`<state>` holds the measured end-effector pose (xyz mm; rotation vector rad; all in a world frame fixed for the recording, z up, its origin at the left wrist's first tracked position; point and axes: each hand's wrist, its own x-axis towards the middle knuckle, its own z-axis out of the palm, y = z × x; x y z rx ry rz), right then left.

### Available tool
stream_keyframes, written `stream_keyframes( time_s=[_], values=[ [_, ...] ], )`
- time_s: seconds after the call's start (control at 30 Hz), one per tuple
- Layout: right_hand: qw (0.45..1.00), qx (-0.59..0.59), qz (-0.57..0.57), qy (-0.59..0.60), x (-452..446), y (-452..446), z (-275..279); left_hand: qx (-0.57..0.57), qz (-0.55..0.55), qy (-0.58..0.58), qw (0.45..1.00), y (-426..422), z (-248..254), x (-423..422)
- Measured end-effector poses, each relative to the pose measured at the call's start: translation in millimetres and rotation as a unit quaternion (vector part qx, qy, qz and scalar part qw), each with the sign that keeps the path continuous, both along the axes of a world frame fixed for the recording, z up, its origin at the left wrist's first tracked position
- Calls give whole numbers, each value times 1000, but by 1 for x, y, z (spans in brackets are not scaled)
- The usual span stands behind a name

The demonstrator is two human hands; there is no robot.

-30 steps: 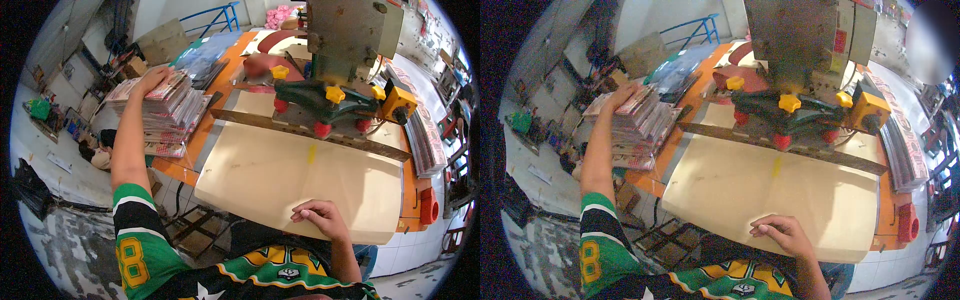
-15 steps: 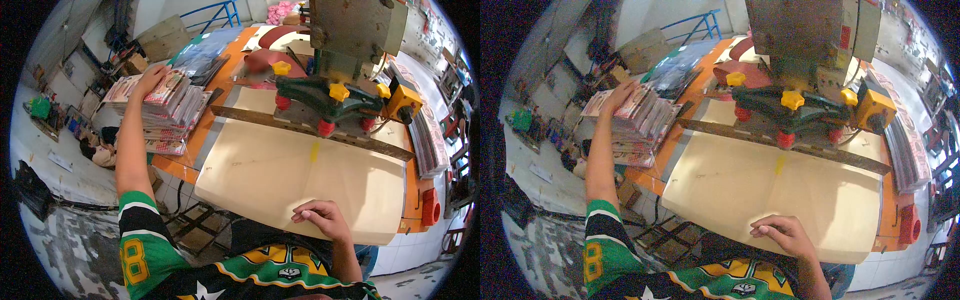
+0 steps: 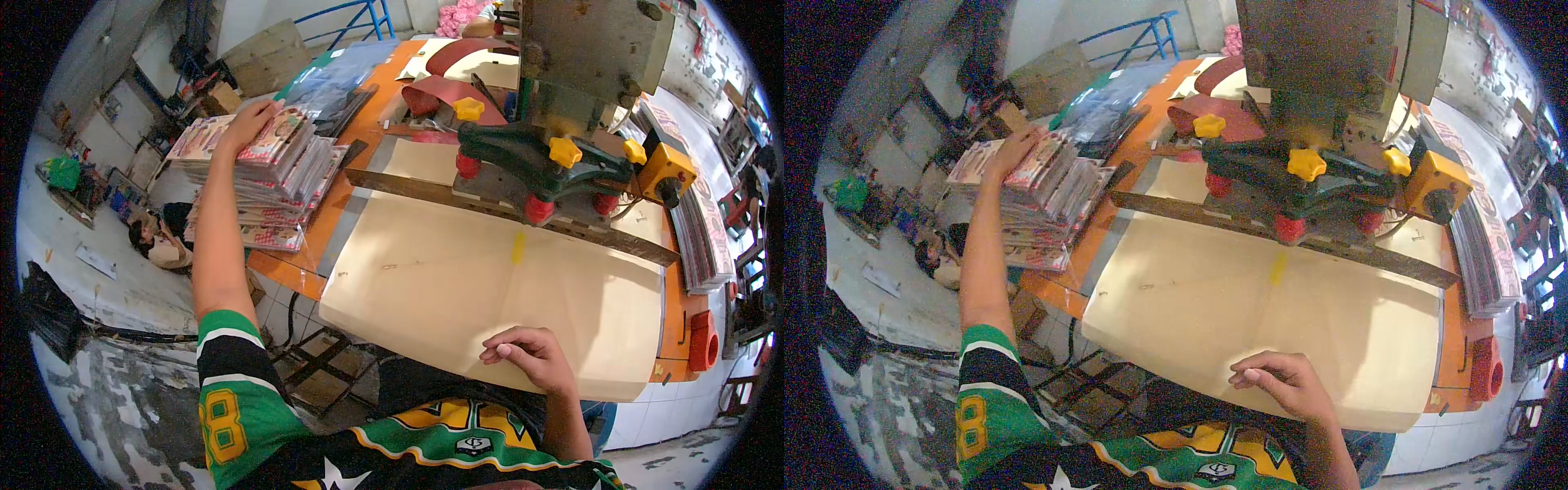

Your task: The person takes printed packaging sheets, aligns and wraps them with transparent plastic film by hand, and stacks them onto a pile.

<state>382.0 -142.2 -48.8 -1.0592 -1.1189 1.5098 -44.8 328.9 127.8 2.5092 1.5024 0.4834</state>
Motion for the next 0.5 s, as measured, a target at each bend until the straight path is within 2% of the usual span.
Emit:
stream_keyframes(
  time_s=[0.17, 0.23, 0.37, 0.43, 0.47, 0.5],
  values=[
    [1000, 0, -2, 7, 0, 0, 1, 9, 3, -9, 1000, 9, -9, -6],
    [1000, 1, -5, 1, -1, 0, 3, 35, -15, -78, 996, 7, -14, -9],
    [999, 13, -2, -41, 3, -1, 3, 13, -25, -58, 998, 5, -10, -2],
    [999, 28, 14, -34, 3, 0, 2, 51, -4, -72, 996, 3, -11, -2],
    [999, 27, 7, -35, 3, 0, 2, 15, -6, -25, 1000, -2, -1, -1],
    [999, 30, 10, -27, 2, 0, 2, 15, -11, -26, 999, 1, 0, -3]
  ],
)
